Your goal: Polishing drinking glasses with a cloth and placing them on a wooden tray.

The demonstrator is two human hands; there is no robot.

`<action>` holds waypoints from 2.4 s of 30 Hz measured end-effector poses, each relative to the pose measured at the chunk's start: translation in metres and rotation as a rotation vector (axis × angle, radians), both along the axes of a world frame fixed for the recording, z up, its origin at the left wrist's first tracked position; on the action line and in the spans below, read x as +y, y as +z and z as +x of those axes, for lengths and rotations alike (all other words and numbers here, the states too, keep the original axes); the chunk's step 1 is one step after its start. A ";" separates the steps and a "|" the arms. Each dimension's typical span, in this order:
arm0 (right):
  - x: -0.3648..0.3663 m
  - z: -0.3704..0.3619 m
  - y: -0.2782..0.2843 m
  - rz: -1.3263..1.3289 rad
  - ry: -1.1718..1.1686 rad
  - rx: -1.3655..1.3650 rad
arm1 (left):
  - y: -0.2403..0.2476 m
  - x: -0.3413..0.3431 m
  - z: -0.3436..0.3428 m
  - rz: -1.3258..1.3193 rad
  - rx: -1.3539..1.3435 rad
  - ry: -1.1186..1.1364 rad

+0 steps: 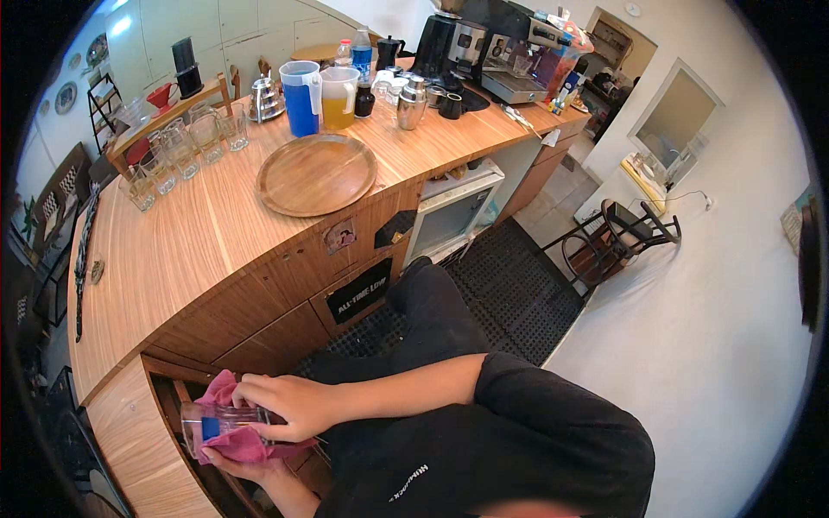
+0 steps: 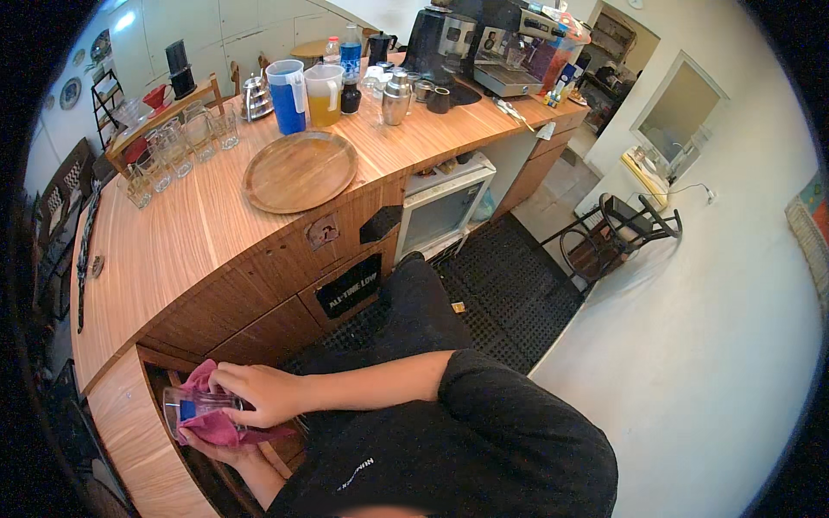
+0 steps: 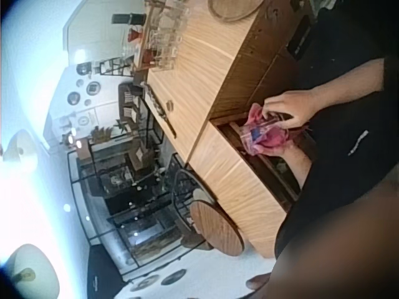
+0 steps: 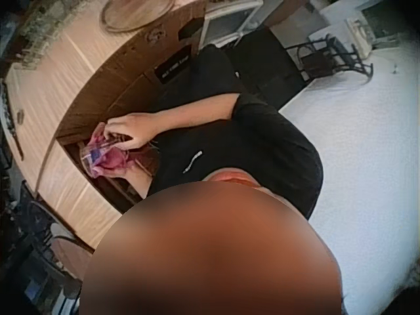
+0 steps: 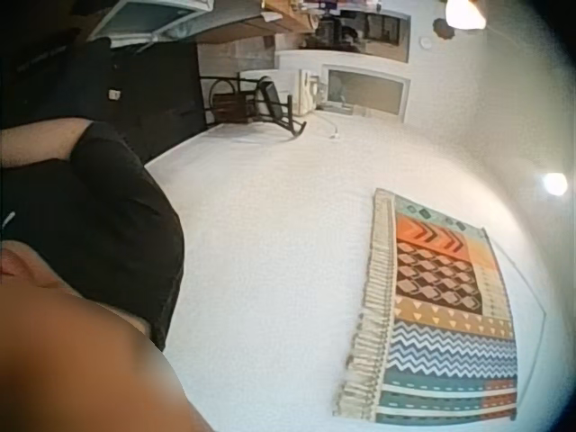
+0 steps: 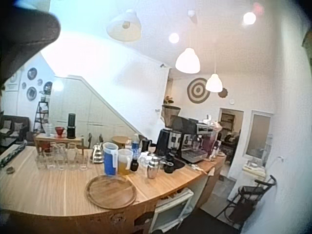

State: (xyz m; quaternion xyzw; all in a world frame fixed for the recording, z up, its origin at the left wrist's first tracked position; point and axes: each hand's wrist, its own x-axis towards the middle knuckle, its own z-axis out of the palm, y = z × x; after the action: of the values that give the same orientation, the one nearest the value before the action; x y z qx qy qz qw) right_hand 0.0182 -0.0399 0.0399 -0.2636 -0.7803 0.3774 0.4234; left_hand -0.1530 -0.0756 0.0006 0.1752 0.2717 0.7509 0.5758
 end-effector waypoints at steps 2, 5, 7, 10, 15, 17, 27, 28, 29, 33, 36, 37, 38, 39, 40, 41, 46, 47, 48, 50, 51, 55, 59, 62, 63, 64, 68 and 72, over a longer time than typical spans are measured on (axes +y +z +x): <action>-0.004 -0.001 0.001 0.017 0.013 -0.045 | 0.000 0.000 -0.003 0.037 -0.052 -0.059; -0.012 -0.007 0.001 -0.035 0.048 -0.120 | -0.007 0.002 -0.013 0.172 -0.057 -0.190; -0.013 -0.012 -0.002 -0.053 0.019 -0.117 | -0.009 0.001 -0.012 -0.008 -0.076 -0.046; -0.009 -0.016 -0.006 -0.036 -0.024 -0.077 | -0.014 0.000 -0.012 0.040 -0.041 -0.082; -0.006 -0.013 -0.009 -0.133 0.044 -0.064 | -0.018 -0.001 -0.012 0.019 -0.068 -0.039; -0.003 -0.010 -0.010 -0.165 0.083 -0.060 | -0.020 -0.002 -0.014 0.018 -0.082 -0.030; 0.008 0.001 -0.018 -1.044 0.543 0.212 | -0.017 0.002 -0.016 0.210 -0.104 -0.139; 0.004 -0.001 -0.020 -0.700 0.361 0.161 | -0.012 0.003 -0.013 0.138 -0.099 -0.098; -0.001 -0.004 -0.022 -0.355 0.179 0.110 | -0.009 0.004 -0.011 0.065 -0.094 -0.057; -0.004 -0.004 -0.019 0.047 -0.018 -0.005 | -0.008 0.006 -0.011 0.047 -0.021 -0.040; -0.005 -0.003 -0.010 -0.022 0.014 -0.040 | -0.009 0.003 -0.013 0.008 -0.020 0.011; -0.005 -0.001 -0.006 -0.018 0.015 -0.050 | -0.005 0.003 -0.010 -0.012 -0.047 0.012; -0.004 0.002 -0.002 -0.064 0.020 -0.057 | -0.002 0.003 -0.006 -0.032 -0.073 0.013; -0.005 0.002 0.001 -0.112 0.023 -0.060 | 0.000 0.003 -0.004 -0.030 -0.077 0.013; -0.005 0.004 0.003 -0.110 0.024 -0.064 | 0.002 0.003 -0.001 -0.032 -0.100 0.003; -0.004 0.005 0.007 -0.156 0.033 -0.047 | 0.003 0.004 0.000 -0.033 -0.121 -0.007; 0.004 0.001 -0.001 -1.201 0.465 0.181 | -0.021 -0.001 -0.016 0.113 -0.146 -0.199; 0.003 0.003 -0.003 -1.197 0.493 0.163 | -0.019 0.000 -0.014 0.088 -0.144 -0.223; -0.001 -0.003 -0.004 -0.994 0.323 0.145 | -0.020 0.001 -0.020 0.078 -0.044 -0.174; -0.003 -0.010 -0.011 -0.572 0.101 0.076 | -0.010 0.000 -0.010 0.115 -0.091 -0.089; 0.002 -0.008 -0.014 -0.349 0.032 0.027 | -0.001 0.004 -0.002 0.224 -0.166 -0.112; 0.009 0.008 -0.001 -0.068 -0.056 -0.231 | -0.003 0.010 0.010 0.179 -0.155 -0.076; 0.004 -0.003 0.005 0.141 0.011 -0.221 | 0.008 0.000 0.011 0.098 -0.200 -0.015; 0.004 -0.004 0.007 0.026 -0.009 -0.230 | -0.001 -0.008 0.006 0.046 -0.183 0.005; 0.007 -0.004 0.008 -0.057 0.034 -0.243 | -0.001 -0.006 0.004 0.064 -0.176 0.032; 0.009 0.000 0.007 -0.147 0.072 -0.255 | 0.000 -0.004 0.007 0.107 -0.199 -0.019; 0.016 0.011 -0.026 -0.732 0.364 0.051 | -0.006 -0.002 0.006 0.195 -0.279 -0.265; 0.014 0.007 -0.025 -1.070 0.375 0.225 | -0.004 -0.002 0.009 0.078 -0.307 -0.204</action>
State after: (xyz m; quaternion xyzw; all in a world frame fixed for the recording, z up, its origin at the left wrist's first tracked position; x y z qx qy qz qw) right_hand 0.0252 -0.0260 0.0149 -0.2564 -0.4643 0.8139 0.2371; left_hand -0.1443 -0.0775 -0.0032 0.1075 0.1324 0.7165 0.6764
